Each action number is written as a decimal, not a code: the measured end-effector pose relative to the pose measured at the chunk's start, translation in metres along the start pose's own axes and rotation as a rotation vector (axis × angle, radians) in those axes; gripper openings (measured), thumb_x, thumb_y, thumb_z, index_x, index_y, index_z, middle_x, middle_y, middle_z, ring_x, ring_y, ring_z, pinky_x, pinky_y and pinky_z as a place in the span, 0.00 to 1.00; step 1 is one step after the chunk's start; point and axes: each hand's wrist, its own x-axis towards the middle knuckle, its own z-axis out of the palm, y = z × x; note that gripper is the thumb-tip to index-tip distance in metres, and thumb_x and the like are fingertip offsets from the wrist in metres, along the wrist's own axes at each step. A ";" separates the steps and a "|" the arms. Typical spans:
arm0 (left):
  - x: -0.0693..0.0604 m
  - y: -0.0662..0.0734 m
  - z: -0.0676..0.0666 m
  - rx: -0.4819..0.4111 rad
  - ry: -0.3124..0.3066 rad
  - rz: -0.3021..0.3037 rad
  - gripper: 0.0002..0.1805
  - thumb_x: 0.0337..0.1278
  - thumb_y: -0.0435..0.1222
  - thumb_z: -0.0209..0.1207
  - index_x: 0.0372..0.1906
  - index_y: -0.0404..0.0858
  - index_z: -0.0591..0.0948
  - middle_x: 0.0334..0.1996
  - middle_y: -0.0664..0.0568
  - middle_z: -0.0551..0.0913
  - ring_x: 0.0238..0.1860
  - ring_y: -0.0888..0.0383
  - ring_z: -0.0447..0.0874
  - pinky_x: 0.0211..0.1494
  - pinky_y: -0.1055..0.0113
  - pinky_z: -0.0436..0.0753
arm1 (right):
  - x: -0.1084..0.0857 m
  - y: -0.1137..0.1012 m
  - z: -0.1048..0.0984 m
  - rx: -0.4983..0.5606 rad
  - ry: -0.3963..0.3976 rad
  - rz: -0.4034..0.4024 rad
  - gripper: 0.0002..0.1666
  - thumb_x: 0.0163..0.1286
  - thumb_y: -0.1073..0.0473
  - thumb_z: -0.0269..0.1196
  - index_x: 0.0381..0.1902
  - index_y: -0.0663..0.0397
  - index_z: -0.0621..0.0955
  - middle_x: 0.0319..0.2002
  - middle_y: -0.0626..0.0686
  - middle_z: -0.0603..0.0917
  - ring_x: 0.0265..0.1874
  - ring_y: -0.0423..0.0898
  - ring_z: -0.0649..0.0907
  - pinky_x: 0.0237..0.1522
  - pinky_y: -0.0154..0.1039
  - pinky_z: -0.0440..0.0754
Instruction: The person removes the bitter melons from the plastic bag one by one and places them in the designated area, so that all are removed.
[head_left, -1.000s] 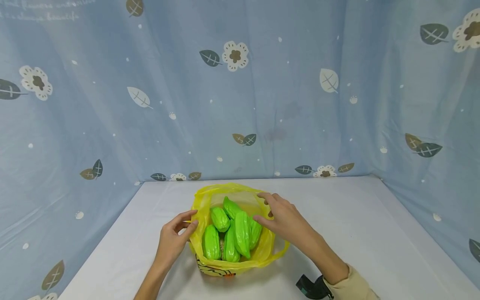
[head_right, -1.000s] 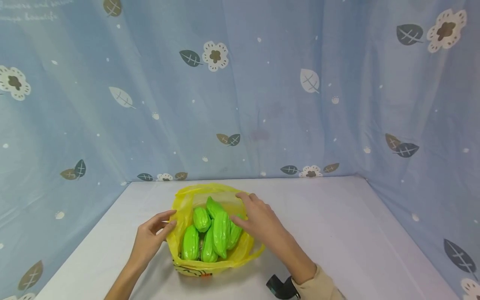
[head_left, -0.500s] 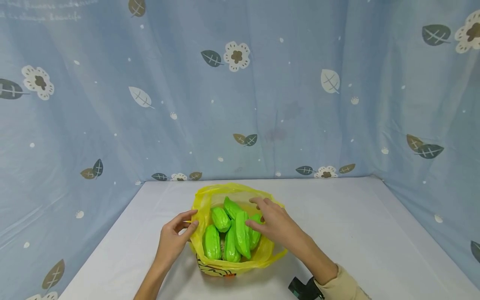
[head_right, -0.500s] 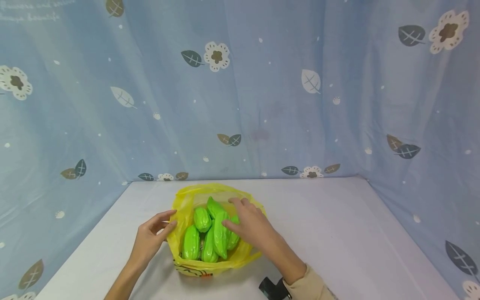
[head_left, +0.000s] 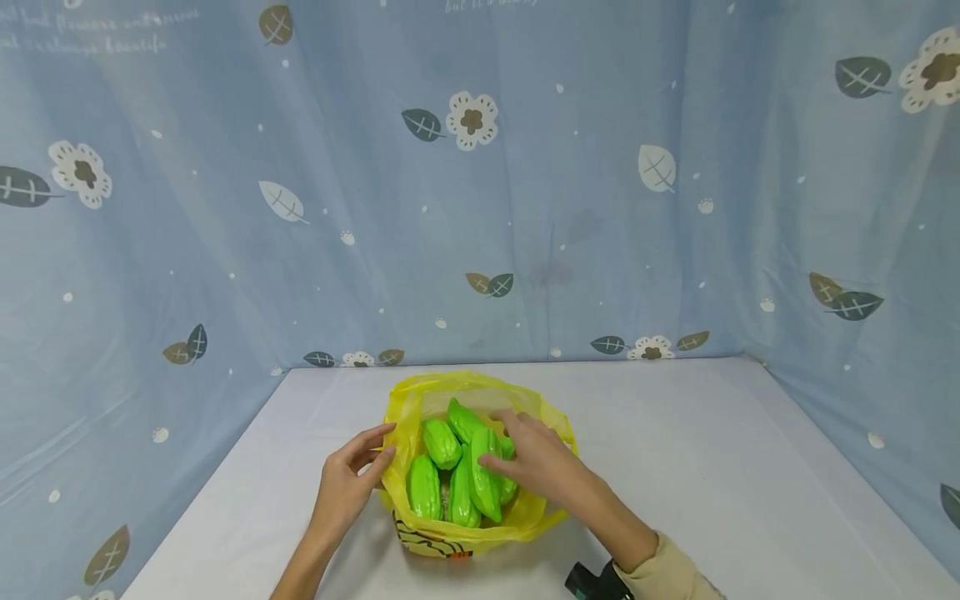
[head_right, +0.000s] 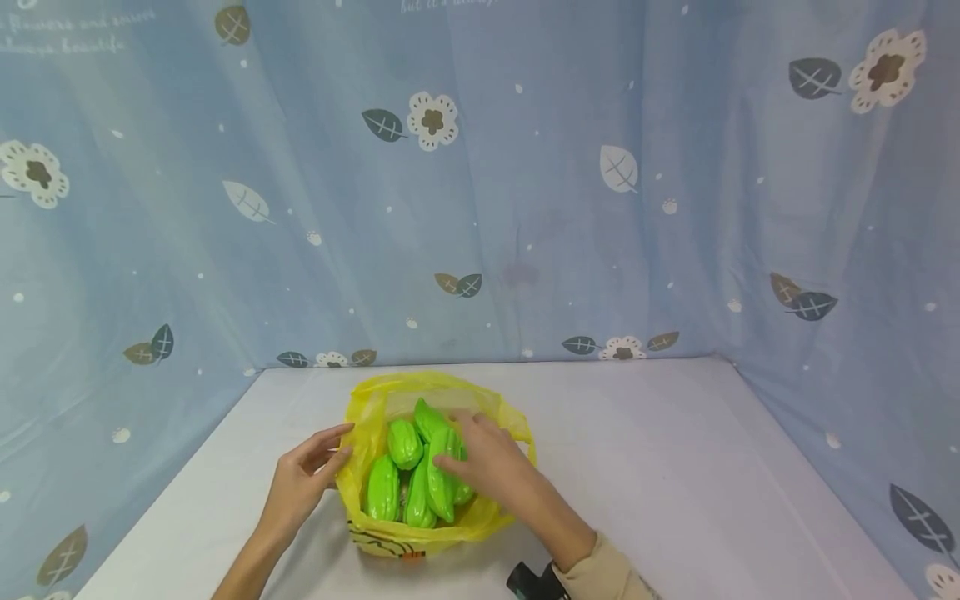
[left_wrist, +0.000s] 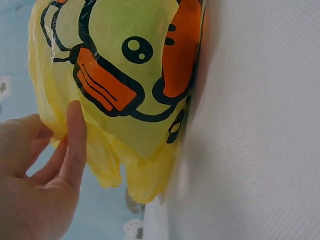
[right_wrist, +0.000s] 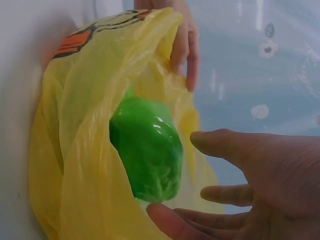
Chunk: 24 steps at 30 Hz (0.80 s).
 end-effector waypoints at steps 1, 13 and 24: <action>0.000 0.000 0.000 -0.004 -0.002 -0.002 0.18 0.63 0.38 0.63 0.58 0.43 0.81 0.50 0.41 0.82 0.40 0.65 0.85 0.28 0.65 0.86 | 0.000 -0.001 0.001 0.005 -0.008 0.006 0.39 0.64 0.43 0.67 0.68 0.53 0.69 0.56 0.61 0.81 0.52 0.57 0.81 0.47 0.54 0.83; 0.001 -0.001 -0.003 -0.024 -0.043 -0.054 0.18 0.64 0.38 0.62 0.58 0.43 0.81 0.50 0.42 0.82 0.40 0.67 0.84 0.30 0.65 0.86 | 0.003 -0.004 0.009 0.032 -0.067 0.054 0.41 0.64 0.41 0.67 0.69 0.51 0.68 0.64 0.58 0.77 0.60 0.59 0.78 0.55 0.58 0.80; 0.001 0.001 -0.006 -0.025 -0.073 -0.150 0.21 0.61 0.43 0.65 0.59 0.46 0.81 0.56 0.46 0.82 0.42 0.65 0.84 0.33 0.64 0.87 | 0.004 -0.009 0.013 0.018 -0.075 0.093 0.43 0.62 0.36 0.66 0.69 0.49 0.70 0.63 0.62 0.76 0.60 0.60 0.77 0.55 0.61 0.79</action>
